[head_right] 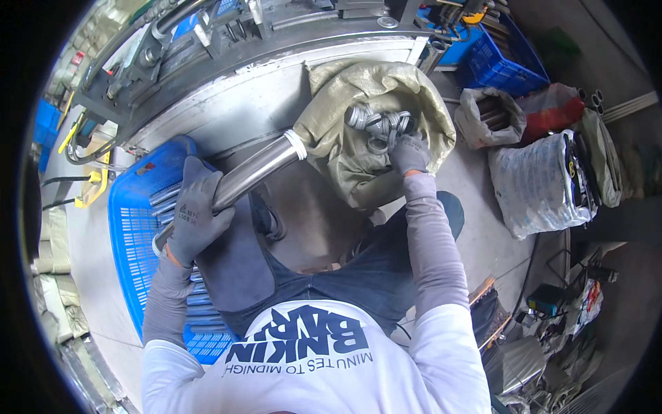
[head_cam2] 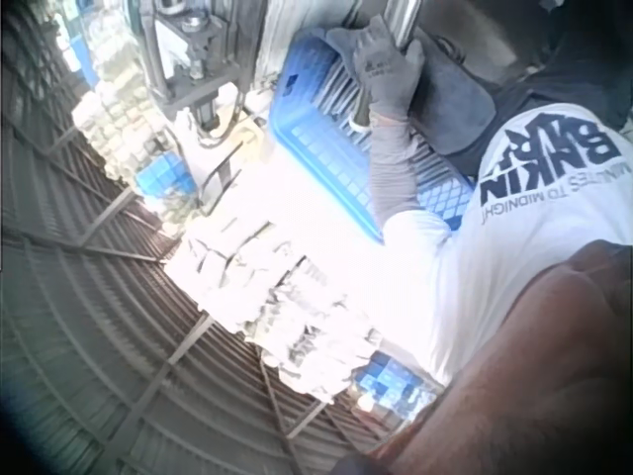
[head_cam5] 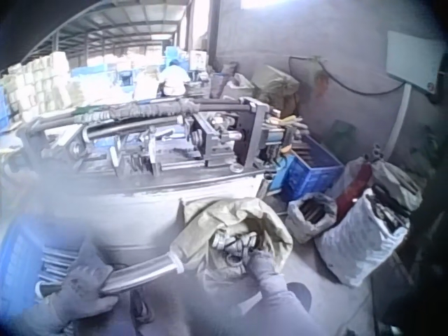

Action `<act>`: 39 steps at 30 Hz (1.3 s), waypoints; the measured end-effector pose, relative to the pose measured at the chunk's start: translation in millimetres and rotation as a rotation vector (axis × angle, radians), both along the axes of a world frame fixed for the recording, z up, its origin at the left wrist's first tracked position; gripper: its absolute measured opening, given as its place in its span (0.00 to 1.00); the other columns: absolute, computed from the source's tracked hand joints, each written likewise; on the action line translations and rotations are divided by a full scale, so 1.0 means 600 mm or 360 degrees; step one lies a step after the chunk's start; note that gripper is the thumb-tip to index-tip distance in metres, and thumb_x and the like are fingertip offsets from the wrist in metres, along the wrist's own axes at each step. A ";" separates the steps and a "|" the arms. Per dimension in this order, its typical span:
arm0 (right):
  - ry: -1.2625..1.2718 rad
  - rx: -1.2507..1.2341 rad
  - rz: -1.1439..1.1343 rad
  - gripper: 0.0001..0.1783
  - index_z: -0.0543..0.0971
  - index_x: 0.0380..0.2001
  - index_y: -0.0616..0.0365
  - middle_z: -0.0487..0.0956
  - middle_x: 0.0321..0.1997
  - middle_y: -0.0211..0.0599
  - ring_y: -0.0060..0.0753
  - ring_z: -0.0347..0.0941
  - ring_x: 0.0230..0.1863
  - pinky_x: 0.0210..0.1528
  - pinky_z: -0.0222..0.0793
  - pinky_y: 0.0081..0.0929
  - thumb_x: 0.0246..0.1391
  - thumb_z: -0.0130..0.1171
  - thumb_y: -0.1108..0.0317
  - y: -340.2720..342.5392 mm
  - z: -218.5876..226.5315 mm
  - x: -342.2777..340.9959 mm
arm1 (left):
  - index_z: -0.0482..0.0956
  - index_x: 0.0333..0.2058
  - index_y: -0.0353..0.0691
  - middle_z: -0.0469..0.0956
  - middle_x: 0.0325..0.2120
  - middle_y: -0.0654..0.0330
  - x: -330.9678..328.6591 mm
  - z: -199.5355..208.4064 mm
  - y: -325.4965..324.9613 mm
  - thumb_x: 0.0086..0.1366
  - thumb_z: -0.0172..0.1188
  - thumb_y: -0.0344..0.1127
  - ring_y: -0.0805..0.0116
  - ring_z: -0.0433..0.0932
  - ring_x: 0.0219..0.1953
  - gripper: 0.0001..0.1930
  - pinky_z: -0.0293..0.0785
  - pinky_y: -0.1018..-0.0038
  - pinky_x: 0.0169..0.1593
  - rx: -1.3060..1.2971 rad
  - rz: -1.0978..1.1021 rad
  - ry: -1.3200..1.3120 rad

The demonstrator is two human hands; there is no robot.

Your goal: The recorder is assembling metal pipes with circular connectors and placing them onto a conveyor machine in an industrial setting.

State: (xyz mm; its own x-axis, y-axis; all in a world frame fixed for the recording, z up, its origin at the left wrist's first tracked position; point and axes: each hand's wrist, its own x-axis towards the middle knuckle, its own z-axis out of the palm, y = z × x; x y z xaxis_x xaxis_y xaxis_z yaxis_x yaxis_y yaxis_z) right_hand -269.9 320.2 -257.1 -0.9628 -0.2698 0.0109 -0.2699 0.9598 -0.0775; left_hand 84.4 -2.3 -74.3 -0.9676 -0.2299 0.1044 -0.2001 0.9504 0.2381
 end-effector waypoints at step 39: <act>-0.0885 -0.2236 0.0511 0.28 0.77 0.62 0.72 0.81 0.58 0.44 0.33 0.79 0.54 0.60 0.75 0.31 0.61 0.57 0.67 -0.080 0.158 0.112 | 0.77 0.59 0.38 0.79 0.53 0.46 -0.094 -0.066 -0.288 0.61 0.63 0.30 0.44 0.77 0.58 0.25 0.72 0.53 0.63 -0.0319 0.0104 0.0816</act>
State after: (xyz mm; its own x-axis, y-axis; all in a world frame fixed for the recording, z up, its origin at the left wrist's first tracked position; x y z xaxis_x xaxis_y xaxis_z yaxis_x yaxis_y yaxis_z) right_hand -202.8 272.3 -162.2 -0.8367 -0.5390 0.0966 -0.0760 -0.0605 -0.9953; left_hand 27.8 -175.3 -113.9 -0.7658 -0.2148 0.6061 -0.1662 0.9767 0.1360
